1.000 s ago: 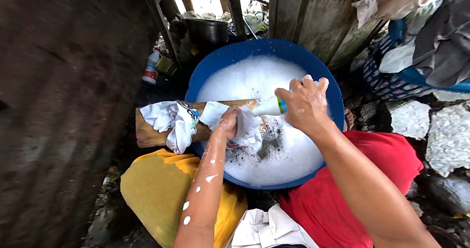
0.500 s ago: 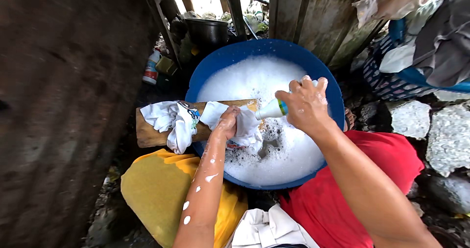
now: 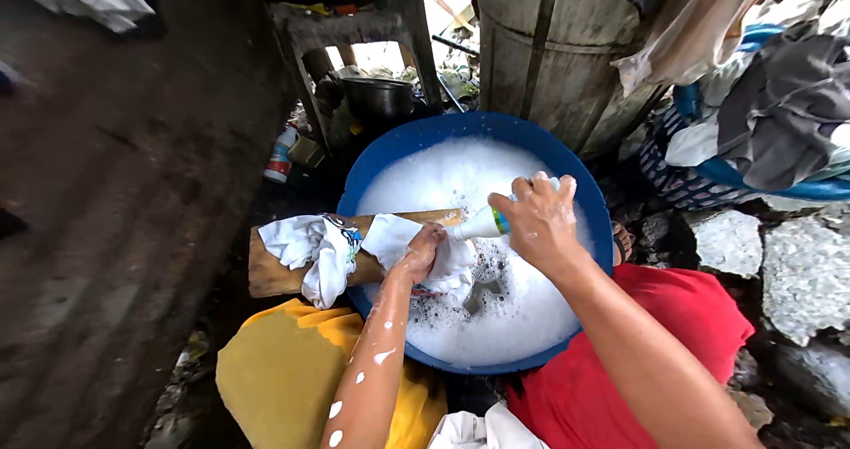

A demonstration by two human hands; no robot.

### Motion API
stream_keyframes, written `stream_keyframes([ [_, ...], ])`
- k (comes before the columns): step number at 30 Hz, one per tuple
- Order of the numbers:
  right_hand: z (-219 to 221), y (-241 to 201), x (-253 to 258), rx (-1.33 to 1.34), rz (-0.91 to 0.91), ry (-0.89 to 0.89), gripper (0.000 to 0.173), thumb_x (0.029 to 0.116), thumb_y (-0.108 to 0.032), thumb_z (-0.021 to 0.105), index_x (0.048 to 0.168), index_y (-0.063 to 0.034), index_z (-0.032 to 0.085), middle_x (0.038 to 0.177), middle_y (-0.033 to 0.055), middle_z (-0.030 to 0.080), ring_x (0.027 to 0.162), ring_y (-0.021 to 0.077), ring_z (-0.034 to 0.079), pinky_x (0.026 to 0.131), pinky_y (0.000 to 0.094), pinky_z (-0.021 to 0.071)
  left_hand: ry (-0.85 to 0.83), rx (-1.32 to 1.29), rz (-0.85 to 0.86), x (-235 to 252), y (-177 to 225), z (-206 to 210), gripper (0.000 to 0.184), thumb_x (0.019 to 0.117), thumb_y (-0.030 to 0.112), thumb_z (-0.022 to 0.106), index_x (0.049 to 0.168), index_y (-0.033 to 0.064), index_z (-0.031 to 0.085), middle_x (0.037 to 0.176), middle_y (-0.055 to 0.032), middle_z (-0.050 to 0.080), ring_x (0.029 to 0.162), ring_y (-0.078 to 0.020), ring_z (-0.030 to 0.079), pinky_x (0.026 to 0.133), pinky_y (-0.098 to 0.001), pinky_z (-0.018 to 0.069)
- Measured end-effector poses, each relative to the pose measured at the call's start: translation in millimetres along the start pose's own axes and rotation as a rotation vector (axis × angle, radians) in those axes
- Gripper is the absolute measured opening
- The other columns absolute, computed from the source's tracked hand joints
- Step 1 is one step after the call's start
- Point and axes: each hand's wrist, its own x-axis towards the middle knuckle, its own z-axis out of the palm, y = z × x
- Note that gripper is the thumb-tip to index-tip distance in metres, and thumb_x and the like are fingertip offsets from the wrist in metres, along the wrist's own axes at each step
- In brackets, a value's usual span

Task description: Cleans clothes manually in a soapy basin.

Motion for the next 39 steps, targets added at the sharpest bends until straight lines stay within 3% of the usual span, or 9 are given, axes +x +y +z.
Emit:
stream_keyframes([
  [4,0,-1,0,-0.014,0.002,0.028,0.049,0.0772,0.009,0.073,0.119,-0.0170,0.075,0.113,0.0243,0.069,0.114,0.0517,0.060,0.091,0.0719,0.0397,-0.030,0.002,0.020,-2,1,1,0.029,0.1119,0.019,0.033,0.135,0.0044,0.045,0.118,-0.0138,0.057,0.103,-0.0192,0.057,0.089,-0.0422,0.0499],
  [12,1,0,-2,0.009,-0.003,0.066,0.047,0.0787,0.009,0.072,0.118,-0.0162,0.075,0.113,0.0256,0.069,0.115,0.0529,0.059,0.092,0.0740,0.0390,-0.044,0.009,0.030,-2,0,0,0.031,0.1121,0.019,0.035,0.138,0.0031,0.044,0.126,-0.0162,0.056,0.109,-0.0217,0.057,0.093,-0.0439,0.0491],
  [17,-1,0,-3,0.009,-0.002,0.026,0.047,0.0783,0.009,0.072,0.117,-0.0169,0.076,0.112,0.0244,0.069,0.115,0.0516,0.060,0.092,0.0730,0.0390,-0.037,0.006,0.017,-5,2,-1,0.030,0.1118,0.019,0.035,0.136,0.0041,0.045,0.121,-0.0144,0.057,0.104,-0.0199,0.058,0.090,-0.0423,0.0500],
  [21,-1,0,-3,0.034,-0.011,-0.006,0.045,0.0781,0.009,0.073,0.116,-0.0160,0.076,0.114,0.0247,0.069,0.115,0.0519,0.060,0.092,0.0742,0.0385,-0.035,-0.028,0.010,-6,2,-6,0.030,0.1120,0.023,0.033,0.133,0.0064,0.046,0.116,-0.0107,0.058,0.100,-0.0164,0.057,0.087,-0.0390,0.0500],
  [25,-1,0,-3,0.015,-0.012,-0.005,0.044,0.0786,0.009,0.072,0.115,-0.0158,0.076,0.112,0.0242,0.069,0.115,0.0514,0.060,0.092,0.0728,0.0385,0.016,-0.132,-0.017,-8,1,-7,0.038,0.1121,0.025,0.031,0.138,0.0036,0.048,0.124,-0.0136,0.059,0.108,-0.0200,0.059,0.093,-0.0417,0.0502],
  [29,-5,0,-3,-0.001,0.009,-0.040,0.045,0.0797,0.010,0.070,0.116,-0.0156,0.076,0.115,0.0251,0.069,0.117,0.0521,0.059,0.093,0.0733,0.0380,0.074,-0.159,-0.033,-11,2,-6,0.036,0.1115,0.028,0.032,0.131,0.0050,0.052,0.113,-0.0096,0.062,0.099,-0.0163,0.061,0.088,-0.0383,0.0520],
  [33,-5,1,-2,-0.026,0.023,-0.045,0.042,0.0817,0.008,0.070,0.115,-0.0160,0.075,0.116,0.0238,0.068,0.118,0.0506,0.059,0.095,0.0722,0.0376,0.080,-0.121,-0.059,-13,1,-8,0.039,0.1097,0.033,0.034,0.133,0.0075,0.053,0.119,-0.0098,0.063,0.103,-0.0163,0.062,0.091,-0.0392,0.0519],
  [39,-2,2,-2,-0.013,0.009,0.018,0.043,0.0828,0.009,0.067,0.116,-0.0163,0.075,0.115,0.0245,0.068,0.117,0.0512,0.059,0.096,0.0734,0.0366,0.026,-0.216,0.012,5,-12,-8,0.036,0.1104,0.023,0.034,0.134,0.0019,0.051,0.116,-0.0118,0.063,0.104,-0.0180,0.062,0.092,-0.0405,0.0527],
])
